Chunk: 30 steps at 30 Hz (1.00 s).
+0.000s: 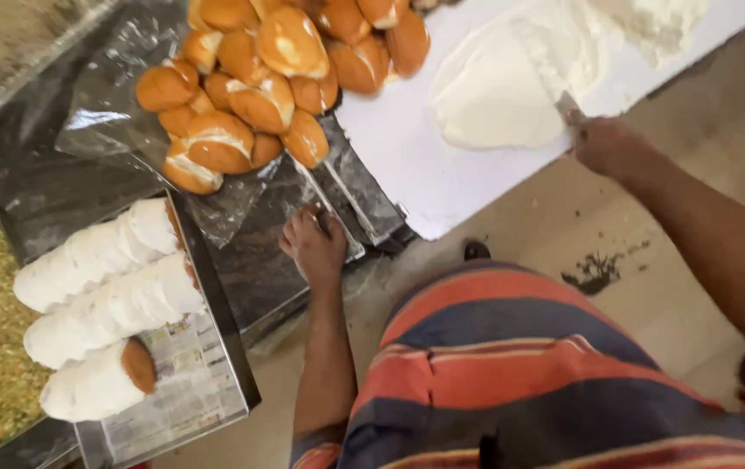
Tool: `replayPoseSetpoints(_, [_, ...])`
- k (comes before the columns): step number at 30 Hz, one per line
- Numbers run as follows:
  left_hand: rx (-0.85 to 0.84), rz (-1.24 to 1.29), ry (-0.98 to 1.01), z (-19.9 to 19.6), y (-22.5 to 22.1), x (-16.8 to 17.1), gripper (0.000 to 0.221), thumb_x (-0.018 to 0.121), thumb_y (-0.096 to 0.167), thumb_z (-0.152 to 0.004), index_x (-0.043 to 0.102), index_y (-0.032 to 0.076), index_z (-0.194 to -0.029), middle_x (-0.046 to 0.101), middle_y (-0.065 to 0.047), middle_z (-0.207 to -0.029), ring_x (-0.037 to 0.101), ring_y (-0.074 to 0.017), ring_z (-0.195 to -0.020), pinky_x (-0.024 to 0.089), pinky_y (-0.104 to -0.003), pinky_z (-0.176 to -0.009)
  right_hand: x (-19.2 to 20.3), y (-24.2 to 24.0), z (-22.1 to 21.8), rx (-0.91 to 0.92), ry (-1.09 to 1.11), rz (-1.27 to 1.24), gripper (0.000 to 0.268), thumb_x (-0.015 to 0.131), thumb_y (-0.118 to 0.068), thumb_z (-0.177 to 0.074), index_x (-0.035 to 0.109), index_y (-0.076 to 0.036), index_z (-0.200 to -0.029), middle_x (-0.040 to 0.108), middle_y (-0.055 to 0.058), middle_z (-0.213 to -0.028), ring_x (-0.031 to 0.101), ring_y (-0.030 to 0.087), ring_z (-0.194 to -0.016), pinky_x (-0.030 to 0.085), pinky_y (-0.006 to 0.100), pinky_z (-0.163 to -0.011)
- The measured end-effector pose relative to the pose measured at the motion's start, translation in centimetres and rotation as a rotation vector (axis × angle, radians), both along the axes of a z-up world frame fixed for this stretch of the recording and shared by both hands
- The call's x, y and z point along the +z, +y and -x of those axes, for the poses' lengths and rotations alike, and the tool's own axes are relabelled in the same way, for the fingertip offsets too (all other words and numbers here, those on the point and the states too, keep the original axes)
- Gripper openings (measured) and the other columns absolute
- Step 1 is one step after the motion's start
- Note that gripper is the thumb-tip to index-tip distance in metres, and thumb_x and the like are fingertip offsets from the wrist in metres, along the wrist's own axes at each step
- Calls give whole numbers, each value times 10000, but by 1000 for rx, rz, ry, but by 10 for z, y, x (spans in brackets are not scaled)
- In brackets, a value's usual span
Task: Spreading cream filling into sliced buns using a knife and arranging them on a tray.
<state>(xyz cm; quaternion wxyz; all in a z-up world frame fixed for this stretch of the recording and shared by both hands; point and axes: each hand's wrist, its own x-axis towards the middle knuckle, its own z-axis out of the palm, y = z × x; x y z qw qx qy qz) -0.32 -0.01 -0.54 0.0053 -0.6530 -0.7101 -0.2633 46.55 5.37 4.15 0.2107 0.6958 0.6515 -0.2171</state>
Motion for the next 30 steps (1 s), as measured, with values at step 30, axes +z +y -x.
replayPoseSetpoints(30, [-10, -29, 8, 0, -1, -1, 257, 679, 258, -894, 657, 136, -1120, 645, -61, -1223, 556, -309, -1220, 375, -541, -1048, -79, 21, -26, -174, 297, -94, 447, 424, -241, -1075, 511, -102, -1491, 683, 256, -933, 621, 339, -707, 536, 487, -615])
